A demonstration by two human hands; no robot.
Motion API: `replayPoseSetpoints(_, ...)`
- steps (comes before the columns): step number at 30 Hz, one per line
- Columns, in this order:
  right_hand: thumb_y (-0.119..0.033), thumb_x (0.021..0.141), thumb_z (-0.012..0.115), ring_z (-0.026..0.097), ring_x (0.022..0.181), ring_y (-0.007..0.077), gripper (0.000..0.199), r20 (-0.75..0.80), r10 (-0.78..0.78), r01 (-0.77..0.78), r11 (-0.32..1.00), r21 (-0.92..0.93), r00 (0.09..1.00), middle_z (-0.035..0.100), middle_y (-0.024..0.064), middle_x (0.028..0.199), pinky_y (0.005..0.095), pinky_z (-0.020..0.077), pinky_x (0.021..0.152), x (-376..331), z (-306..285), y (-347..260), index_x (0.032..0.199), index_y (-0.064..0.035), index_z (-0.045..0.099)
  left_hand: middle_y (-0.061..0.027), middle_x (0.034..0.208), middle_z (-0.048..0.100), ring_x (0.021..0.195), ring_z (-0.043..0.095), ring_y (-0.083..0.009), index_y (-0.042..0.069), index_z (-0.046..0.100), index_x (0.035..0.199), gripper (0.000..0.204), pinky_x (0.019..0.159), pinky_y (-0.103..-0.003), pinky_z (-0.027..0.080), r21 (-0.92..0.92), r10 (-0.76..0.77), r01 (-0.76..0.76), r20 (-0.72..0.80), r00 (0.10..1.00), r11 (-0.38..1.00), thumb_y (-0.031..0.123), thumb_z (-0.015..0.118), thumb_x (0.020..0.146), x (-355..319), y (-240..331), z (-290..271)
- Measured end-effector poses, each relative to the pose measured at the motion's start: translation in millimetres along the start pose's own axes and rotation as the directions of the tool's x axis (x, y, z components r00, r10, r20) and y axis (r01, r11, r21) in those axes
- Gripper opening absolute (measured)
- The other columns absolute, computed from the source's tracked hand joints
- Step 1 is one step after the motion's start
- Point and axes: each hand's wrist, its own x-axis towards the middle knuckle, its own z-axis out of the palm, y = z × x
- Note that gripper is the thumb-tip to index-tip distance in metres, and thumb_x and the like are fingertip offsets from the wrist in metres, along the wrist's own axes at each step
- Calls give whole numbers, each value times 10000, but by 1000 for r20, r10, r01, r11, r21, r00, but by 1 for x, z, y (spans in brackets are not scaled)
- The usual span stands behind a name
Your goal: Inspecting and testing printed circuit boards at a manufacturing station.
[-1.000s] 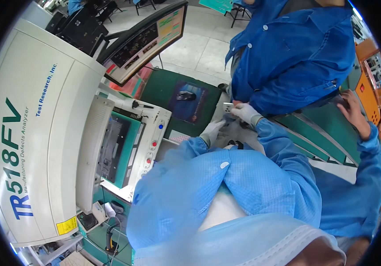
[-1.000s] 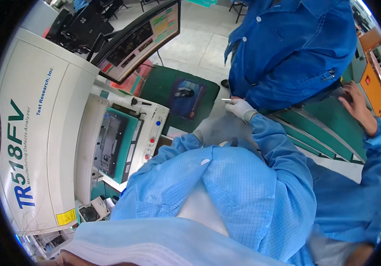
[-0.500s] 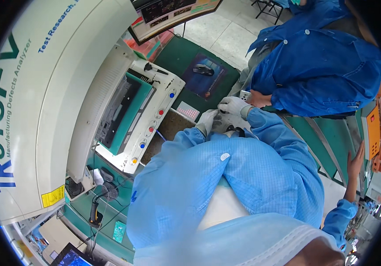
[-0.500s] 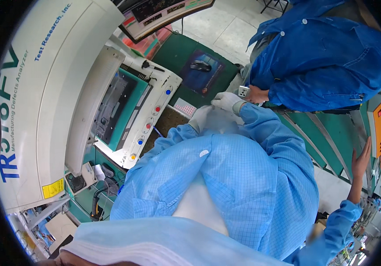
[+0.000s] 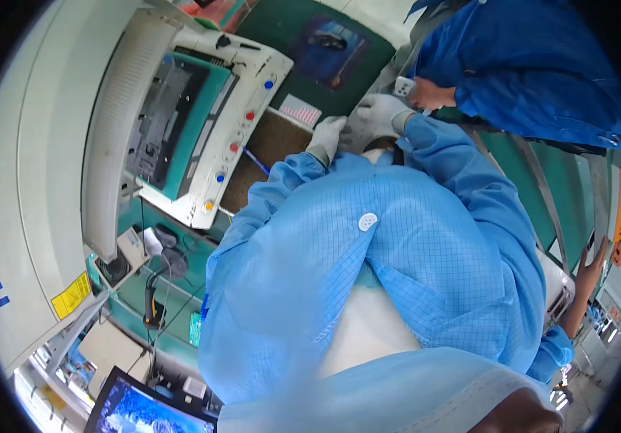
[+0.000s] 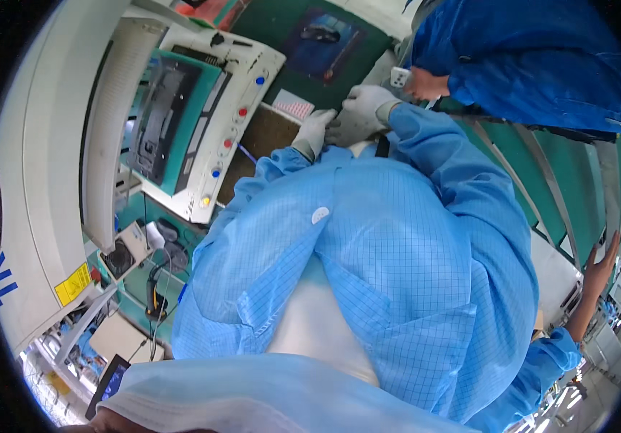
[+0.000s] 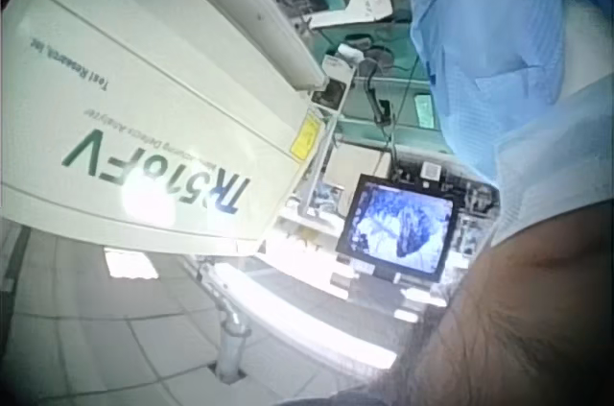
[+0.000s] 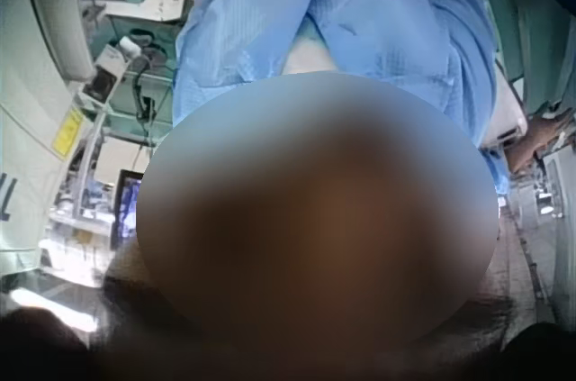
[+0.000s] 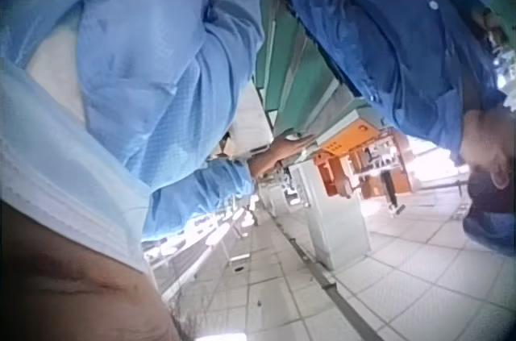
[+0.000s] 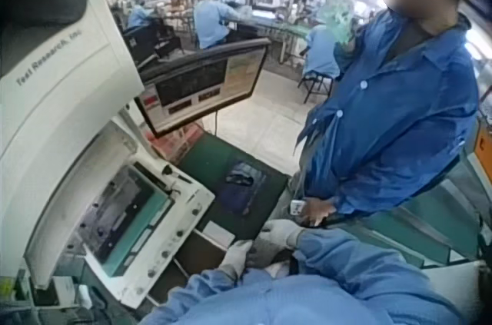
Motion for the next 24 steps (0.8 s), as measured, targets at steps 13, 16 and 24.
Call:
replayPoseSetpoints(13, -357, 727, 798, 501, 1262, 391, 752, -522, 317, -249, 948, 198, 792, 530, 225, 1345, 501, 402, 1034, 130, 20, 92, 1399, -164, 520, -215, 946, 647, 856, 626, -403, 83, 625, 1107, 285, 746, -521, 494, 922, 397, 138, -287, 872, 363, 211, 601, 853, -70, -151, -77)
replayPoseSetpoints(16, -349, 744, 793, 515, 1240, 405, 746, -518, 319, -206, 942, 264, 794, 521, 241, 1349, 512, 416, 1016, 165, 34, 119, 1422, -229, 506, -199, 1032, 654, 931, 630, -392, 88, 633, 1160, 337, 823, -494, 492, 578, 139, 300, -594, 792, 759, 297, 537, 913, -106, -195, -69)
replayPoseSetpoints(24, -351, 777, 756, 565, 1132, 369, 675, -571, 328, -222, 943, 250, 753, 548, 210, 1309, 500, 443, 958, 161, 71, 144, 1404, -268, 517, -144, 1343, 614, 1204, 596, -356, 107, 566, 1371, 530, 1061, -408, 440, 704, -288, 708, -688, 666, -44, 452, 378, 1015, -102, -199, -83)
